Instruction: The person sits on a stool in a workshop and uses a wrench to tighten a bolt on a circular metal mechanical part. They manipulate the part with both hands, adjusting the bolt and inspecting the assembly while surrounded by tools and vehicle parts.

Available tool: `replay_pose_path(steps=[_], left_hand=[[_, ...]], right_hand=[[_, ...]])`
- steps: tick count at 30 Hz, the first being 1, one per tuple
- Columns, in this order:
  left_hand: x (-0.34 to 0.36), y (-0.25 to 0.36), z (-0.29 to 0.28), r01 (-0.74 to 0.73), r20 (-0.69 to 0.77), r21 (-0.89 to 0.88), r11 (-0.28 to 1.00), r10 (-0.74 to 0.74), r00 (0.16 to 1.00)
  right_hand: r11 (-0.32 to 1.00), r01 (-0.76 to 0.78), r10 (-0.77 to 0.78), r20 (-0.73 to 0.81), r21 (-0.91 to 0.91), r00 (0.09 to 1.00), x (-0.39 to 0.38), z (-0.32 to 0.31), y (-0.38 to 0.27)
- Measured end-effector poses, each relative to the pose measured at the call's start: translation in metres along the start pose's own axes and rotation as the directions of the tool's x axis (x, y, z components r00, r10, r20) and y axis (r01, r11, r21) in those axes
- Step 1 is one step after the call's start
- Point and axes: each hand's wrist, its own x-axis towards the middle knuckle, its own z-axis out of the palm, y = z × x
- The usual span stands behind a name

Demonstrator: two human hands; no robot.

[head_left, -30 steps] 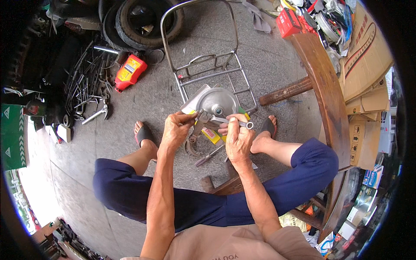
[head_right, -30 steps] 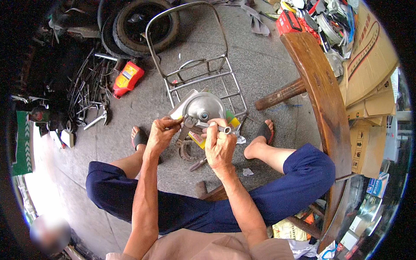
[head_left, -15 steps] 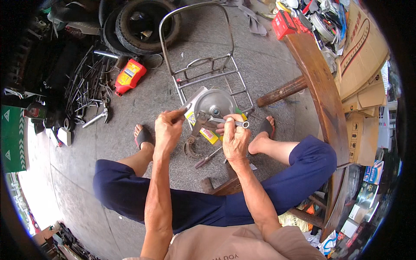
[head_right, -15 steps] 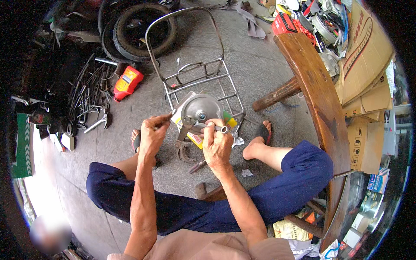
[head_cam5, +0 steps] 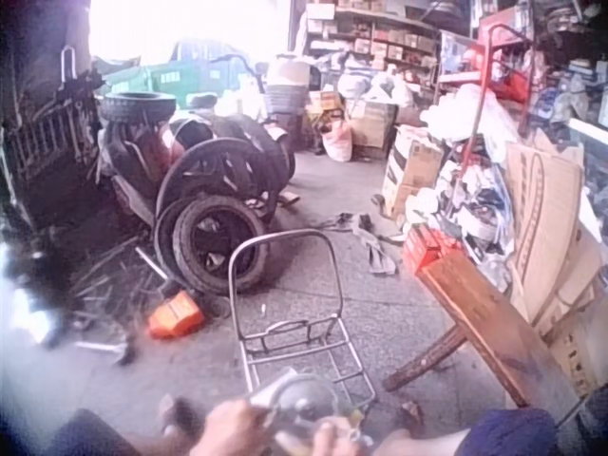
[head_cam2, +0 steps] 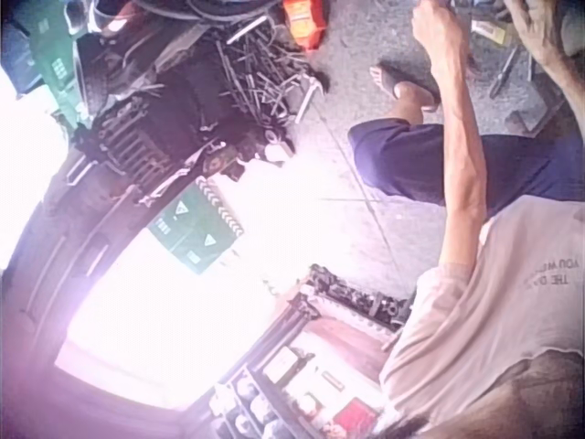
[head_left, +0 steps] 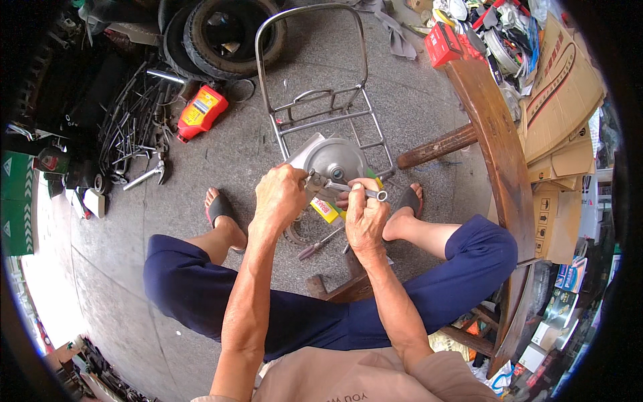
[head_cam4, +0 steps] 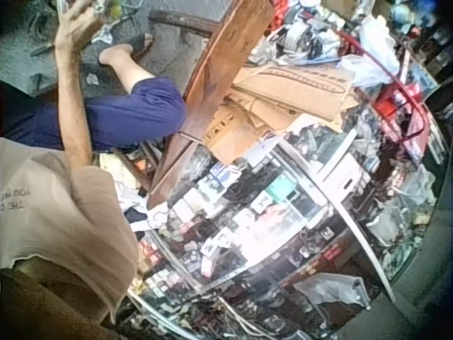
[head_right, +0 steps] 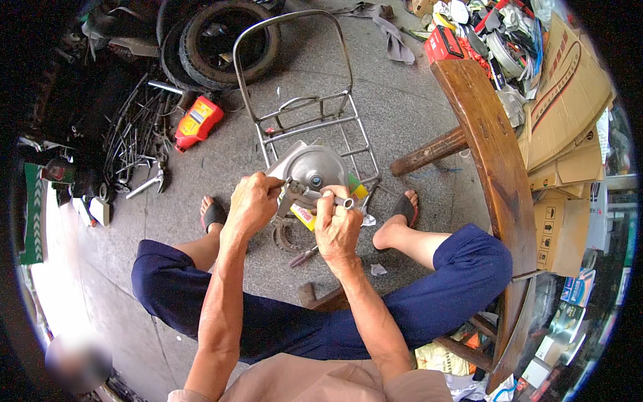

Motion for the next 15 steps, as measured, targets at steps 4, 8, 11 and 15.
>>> replay_pose_path(steps=[4,8,11,15], left_hand=[[-0.003,0.002,0.002,-0.017,-0.004,0.047,0.999,0.017,1.0],[-0.004,0.0,0.007,-0.055,-0.015,0.02,0.998,0.055,0.998],[-0.006,-0.011,0.01,-0.036,-0.018,-0.151,0.988,0.033,0.999],[-0.006,-0.03,0.021,-0.037,-0.021,-0.384,0.922,0.032,0.999]], right_hand=[[0.997,0.042,-0.042,0.005,-0.064,0.999,0.001,-0.001,0.003],[0.998,0.036,-0.036,0.002,-0.043,0.999,0.001,-0.001,0.002],[0.994,0.065,-0.065,0.003,-0.091,0.998,0.001,-0.001,0.002],[0.987,0.079,-0.076,0.028,-0.137,0.997,-0.007,0.002,-0.006]])
